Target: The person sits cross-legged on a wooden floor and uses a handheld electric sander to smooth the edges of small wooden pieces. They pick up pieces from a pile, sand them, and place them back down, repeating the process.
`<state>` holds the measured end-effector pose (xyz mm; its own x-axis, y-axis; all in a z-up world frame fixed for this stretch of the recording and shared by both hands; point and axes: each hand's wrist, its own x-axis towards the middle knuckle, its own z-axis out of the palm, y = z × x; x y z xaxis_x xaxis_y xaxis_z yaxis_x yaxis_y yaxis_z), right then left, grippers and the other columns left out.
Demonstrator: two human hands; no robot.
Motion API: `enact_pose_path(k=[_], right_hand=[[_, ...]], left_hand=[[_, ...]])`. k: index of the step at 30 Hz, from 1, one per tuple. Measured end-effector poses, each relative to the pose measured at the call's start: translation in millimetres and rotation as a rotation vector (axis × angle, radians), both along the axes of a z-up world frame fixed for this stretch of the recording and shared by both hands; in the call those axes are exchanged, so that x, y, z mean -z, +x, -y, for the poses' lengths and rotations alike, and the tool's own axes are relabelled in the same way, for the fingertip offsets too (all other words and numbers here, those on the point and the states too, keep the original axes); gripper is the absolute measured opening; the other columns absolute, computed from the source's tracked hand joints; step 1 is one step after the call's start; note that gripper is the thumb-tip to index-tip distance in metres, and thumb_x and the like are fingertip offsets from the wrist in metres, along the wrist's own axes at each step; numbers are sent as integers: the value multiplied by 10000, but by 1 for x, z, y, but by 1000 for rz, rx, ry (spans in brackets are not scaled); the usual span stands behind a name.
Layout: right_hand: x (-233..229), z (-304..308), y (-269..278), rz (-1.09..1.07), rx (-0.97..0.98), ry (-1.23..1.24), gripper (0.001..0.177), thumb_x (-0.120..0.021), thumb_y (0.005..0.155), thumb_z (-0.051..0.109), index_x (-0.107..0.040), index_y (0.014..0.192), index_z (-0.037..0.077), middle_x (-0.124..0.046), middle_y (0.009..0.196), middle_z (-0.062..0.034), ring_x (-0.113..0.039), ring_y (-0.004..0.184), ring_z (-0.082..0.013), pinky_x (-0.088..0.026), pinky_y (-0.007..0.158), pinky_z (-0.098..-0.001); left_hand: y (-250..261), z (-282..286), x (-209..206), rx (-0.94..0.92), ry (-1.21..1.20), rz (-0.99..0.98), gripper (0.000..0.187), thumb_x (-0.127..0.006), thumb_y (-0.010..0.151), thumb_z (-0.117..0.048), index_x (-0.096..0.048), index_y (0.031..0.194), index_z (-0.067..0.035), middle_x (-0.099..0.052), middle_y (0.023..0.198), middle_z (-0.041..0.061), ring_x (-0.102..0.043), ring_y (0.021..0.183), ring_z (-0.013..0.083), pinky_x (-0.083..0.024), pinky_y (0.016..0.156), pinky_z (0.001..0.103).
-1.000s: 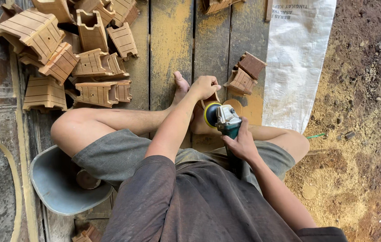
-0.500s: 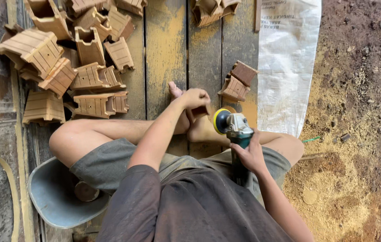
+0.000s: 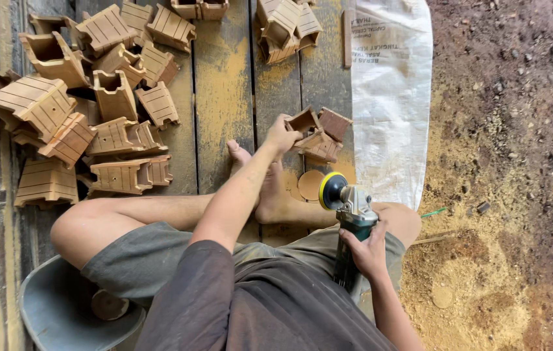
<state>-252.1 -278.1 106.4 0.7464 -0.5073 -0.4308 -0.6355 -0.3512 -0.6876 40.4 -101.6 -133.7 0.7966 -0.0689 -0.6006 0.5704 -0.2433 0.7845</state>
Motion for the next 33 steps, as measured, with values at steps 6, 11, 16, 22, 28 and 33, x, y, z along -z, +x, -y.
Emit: enact_pose_path(k=[6,11,16,22,28,33], right_hand=[[1,9,-23,48,74,-6,816,-1000,697,269,-454,1213,-51,-607,1113,-345,-645,1082,-406,-467,1037,-501],[22,13,-38,104,-11,-21,898,-852,741,290,-363,1455,49,-582,1336,-184,-577,1226,-245,-428,1106,-382],[16,12,-33,81,-67,-88,884,-853,742,318,-390,1447,55,-559,1349,-170,-566,1262,-259,-418,1115,-394],[23,8,-29,91,-99,-62,841,-859,729,295,-417,1386,11,-578,1295,-195,-564,1212,-263,-434,1087,-397],[16,-9,-17,161,-130,89,823,-846,743,184,-402,1414,14,-583,1345,-194,-585,1241,-245,-450,1091,-363],[22,-11,-19,125,-180,92,915,-860,730,197,-339,1464,33,-555,1348,-197,-571,1197,-242,-444,1065,-359]], left_hand=[[-14,64,-2,-286,-557,-412,619,-591,893,-74,-426,1467,87,-640,1136,436,-760,807,490,-706,663,566],[-26,46,-38,45,-169,-523,497,-441,999,-504,-629,1105,-57,-574,801,109,-564,638,231,-548,574,379],[-29,53,-56,178,6,-424,920,-282,1004,-762,-675,1249,33,-603,872,149,-558,722,269,-457,533,410],[-14,-18,-6,452,251,-166,959,-376,965,-722,-403,1619,-22,-394,1668,215,-370,1555,381,-302,1253,400],[-6,-216,-162,324,763,350,381,-730,835,-416,-679,1113,-159,-617,1207,172,-653,1063,390,-542,743,562],[-49,-364,-204,-716,1112,663,492,-993,701,-159,-677,1068,-71,-543,1258,150,-602,1143,317,-535,980,437]])
